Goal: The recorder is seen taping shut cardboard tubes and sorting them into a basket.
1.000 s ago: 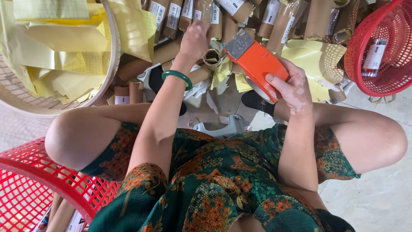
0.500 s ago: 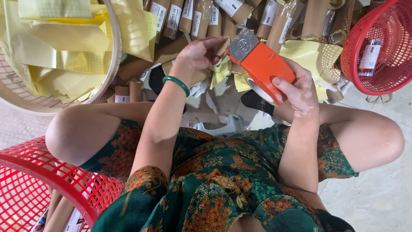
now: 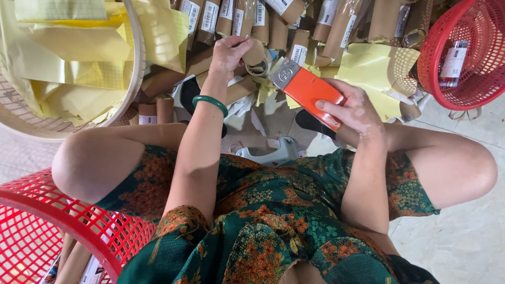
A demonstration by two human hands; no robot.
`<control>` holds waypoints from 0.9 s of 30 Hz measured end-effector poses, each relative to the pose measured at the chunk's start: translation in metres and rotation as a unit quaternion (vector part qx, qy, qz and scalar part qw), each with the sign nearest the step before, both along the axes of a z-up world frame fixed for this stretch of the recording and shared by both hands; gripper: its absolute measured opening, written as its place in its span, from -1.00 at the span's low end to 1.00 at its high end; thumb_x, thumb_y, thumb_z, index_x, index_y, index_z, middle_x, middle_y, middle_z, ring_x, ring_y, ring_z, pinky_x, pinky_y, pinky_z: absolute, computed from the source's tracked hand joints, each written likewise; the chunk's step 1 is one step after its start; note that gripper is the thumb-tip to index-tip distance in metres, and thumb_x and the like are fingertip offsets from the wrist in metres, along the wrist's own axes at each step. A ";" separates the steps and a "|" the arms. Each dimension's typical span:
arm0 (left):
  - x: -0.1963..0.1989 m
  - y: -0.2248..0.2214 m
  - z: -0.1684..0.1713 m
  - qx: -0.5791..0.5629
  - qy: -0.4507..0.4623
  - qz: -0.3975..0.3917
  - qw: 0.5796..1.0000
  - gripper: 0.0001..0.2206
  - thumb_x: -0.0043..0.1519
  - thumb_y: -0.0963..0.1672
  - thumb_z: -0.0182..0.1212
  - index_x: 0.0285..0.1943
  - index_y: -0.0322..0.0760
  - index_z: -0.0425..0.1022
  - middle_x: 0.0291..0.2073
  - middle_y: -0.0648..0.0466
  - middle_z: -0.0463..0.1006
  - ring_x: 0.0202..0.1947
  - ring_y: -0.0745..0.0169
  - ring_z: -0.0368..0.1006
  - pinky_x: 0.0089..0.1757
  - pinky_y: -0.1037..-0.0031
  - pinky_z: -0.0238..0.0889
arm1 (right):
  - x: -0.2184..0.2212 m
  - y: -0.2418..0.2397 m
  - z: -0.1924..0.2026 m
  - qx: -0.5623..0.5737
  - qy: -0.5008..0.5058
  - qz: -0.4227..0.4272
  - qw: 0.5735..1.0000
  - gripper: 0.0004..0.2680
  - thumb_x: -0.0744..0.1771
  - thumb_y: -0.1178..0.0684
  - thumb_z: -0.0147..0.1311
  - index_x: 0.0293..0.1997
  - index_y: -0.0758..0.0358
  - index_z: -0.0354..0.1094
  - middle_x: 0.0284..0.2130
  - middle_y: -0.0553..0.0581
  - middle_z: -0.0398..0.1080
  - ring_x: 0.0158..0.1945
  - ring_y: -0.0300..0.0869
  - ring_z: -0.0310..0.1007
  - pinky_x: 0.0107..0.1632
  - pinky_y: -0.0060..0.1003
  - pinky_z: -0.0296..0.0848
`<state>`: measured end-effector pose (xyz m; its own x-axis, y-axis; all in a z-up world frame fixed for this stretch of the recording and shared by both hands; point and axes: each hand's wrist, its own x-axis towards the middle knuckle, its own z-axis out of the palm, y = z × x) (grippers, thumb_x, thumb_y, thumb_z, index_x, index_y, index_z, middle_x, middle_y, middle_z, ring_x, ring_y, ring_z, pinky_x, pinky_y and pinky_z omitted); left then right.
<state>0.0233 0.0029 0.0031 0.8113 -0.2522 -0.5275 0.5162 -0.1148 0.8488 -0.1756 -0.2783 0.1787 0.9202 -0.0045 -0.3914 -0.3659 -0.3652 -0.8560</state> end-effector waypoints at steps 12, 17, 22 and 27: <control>-0.021 0.002 -0.028 0.190 -0.332 -0.047 0.923 -0.81 0.06 -0.13 0.49 -0.26 -0.39 0.71 -0.40 -0.03 0.65 -0.38 0.27 0.56 -0.23 0.40 0.45 | 0.012 0.019 -0.021 -0.139 0.177 -0.015 0.974 -0.54 0.20 -0.20 0.29 0.21 0.04 0.47 -0.29 0.21 0.59 -0.28 -0.06 0.56 -0.12 -0.17 0.54; -0.031 -0.003 -0.033 0.122 -0.241 -0.028 0.962 -0.80 0.04 -0.16 0.48 -0.21 -0.37 0.66 -0.41 0.01 0.67 -0.38 0.26 0.57 -0.26 0.46 0.46 | 0.016 0.028 -0.073 -0.276 0.140 0.071 0.948 -0.52 0.19 -0.37 0.24 0.15 0.00 0.49 -0.16 0.22 0.58 -0.11 0.12 0.56 0.05 -0.05 0.48; -0.033 0.000 -0.059 0.101 -0.328 -0.045 0.938 -0.81 0.07 -0.22 0.55 -0.20 -0.39 0.67 -0.37 0.03 0.67 -0.31 0.19 0.54 -0.20 0.43 0.43 | 0.018 0.039 -0.114 -0.296 0.100 0.082 0.946 -0.48 0.21 -0.40 0.25 0.18 0.06 0.44 -0.10 0.29 0.54 -0.07 0.19 0.55 0.09 -0.02 0.46; -0.043 -0.004 0.003 0.184 -0.301 0.015 0.936 -0.63 0.07 -0.17 0.53 0.02 -0.36 0.54 -0.07 -0.06 0.38 -0.19 0.10 0.52 -0.16 0.38 0.48 | 0.020 0.049 -0.135 -0.238 0.019 0.039 0.970 -0.46 0.21 -0.35 0.29 0.22 0.13 0.39 -0.10 0.29 0.55 -0.06 0.13 0.56 0.08 -0.05 0.45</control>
<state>-0.0193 -0.0014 0.0059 0.9931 -0.1158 -0.0199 -0.0346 -0.4498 0.8925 -0.1553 -0.2290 0.0440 0.9099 -0.1235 -0.3959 -0.3487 -0.7446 -0.5692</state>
